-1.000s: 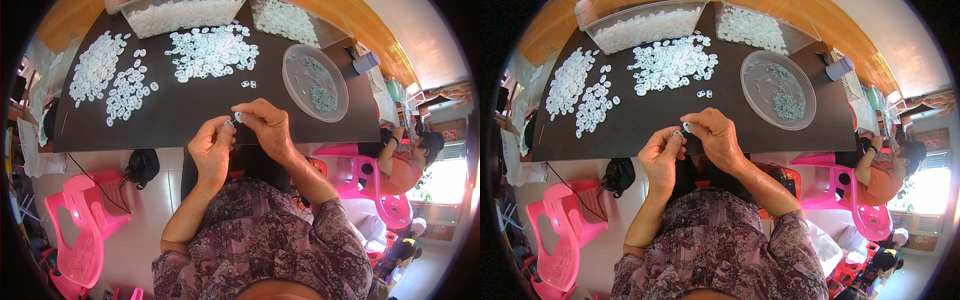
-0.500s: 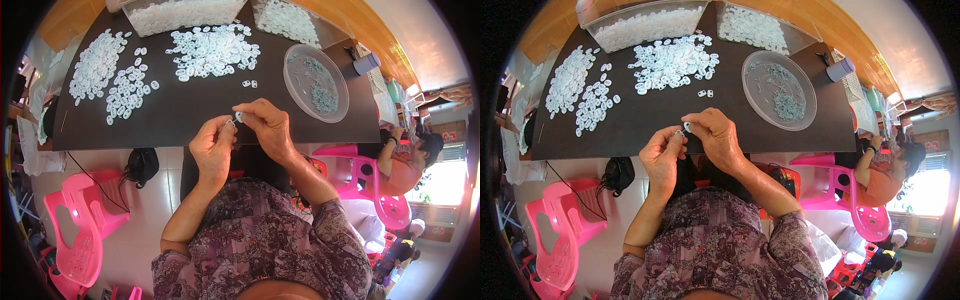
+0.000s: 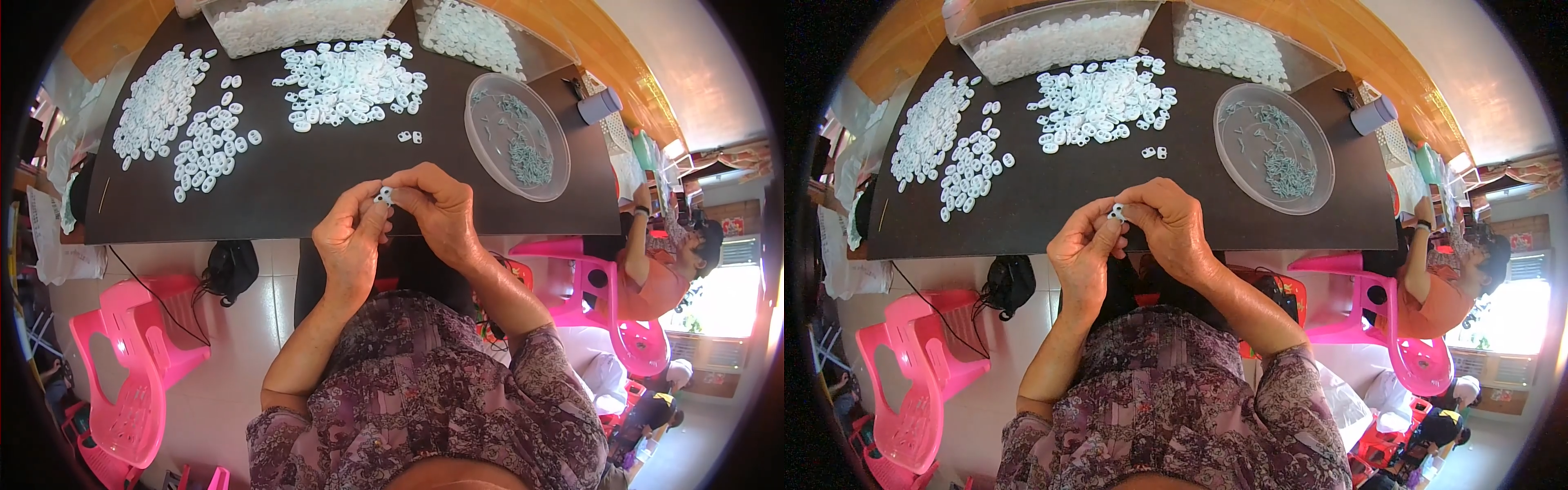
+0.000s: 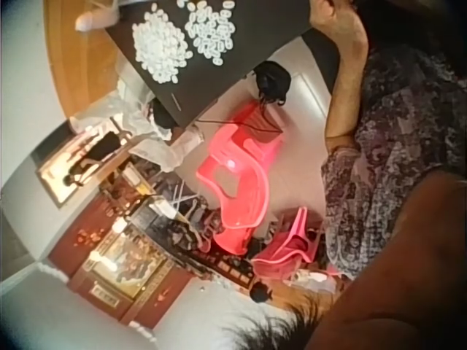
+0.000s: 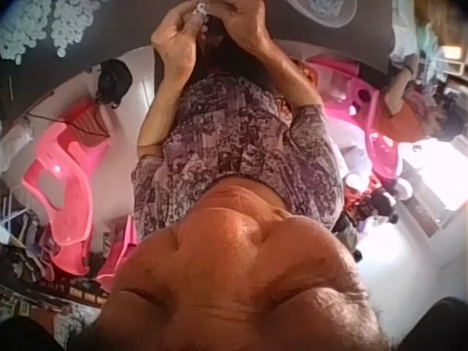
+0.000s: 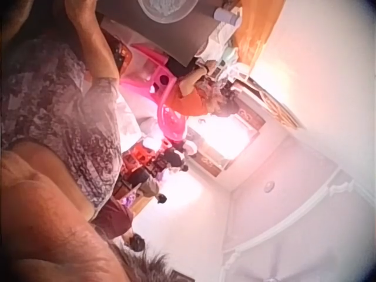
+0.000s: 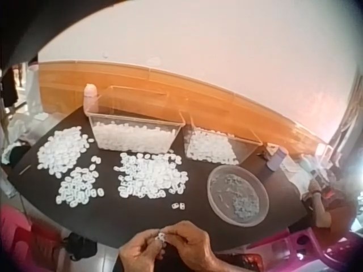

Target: Assembling small white plastic components by hand by inserting pins into them.

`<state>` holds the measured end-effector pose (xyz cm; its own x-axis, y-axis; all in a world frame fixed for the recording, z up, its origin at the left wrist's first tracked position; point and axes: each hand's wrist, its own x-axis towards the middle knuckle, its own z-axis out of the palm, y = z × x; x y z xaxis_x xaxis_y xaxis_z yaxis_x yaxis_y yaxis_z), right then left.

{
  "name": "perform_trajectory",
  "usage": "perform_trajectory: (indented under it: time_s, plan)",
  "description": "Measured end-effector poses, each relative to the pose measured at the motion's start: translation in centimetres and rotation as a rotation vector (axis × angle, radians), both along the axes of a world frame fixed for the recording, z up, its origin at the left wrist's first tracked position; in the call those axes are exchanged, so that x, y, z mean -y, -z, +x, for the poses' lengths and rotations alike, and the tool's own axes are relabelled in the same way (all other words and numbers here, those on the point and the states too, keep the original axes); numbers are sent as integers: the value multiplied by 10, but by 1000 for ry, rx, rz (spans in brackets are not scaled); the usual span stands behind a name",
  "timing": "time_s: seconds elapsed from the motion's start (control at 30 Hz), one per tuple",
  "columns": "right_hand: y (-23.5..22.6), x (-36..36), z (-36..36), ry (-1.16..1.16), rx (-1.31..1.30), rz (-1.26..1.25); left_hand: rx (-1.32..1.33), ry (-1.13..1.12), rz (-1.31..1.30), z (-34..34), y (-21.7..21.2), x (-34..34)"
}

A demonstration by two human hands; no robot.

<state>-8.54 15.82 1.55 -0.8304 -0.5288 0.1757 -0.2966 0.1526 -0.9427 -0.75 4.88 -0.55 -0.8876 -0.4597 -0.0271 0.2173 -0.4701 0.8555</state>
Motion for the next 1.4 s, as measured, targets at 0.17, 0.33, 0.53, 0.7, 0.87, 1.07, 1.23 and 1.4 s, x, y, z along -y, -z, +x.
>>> perform_trajectory:
  time_s: [0.17,0.33,0.53,0.7,0.87,1.07,1.23,1.4]
  plan:
    - [1,4,3,33,-84,-27,12,12,0,0,4,0]
    - [3,4,2,33,-237,15,-31,16,-1,-1,5,0]
    - [-7,2,4,49,165,-32,-20,65,-17,-2,0,4]
    - [-1,-4,0,3,-84,41,-8,95,23,-2,1,5]
    - [0,-3,6,-4,-215,17,25,71,46,-5,-1,6]
    - [-1,-5,10,-29,-125,54,-19,61,42,-7,0,7]
    - [5,-6,7,19,-331,87,7,52,168,-8,-5,4]
    - [3,-6,6,56,-559,123,8,80,171,-7,-4,2]
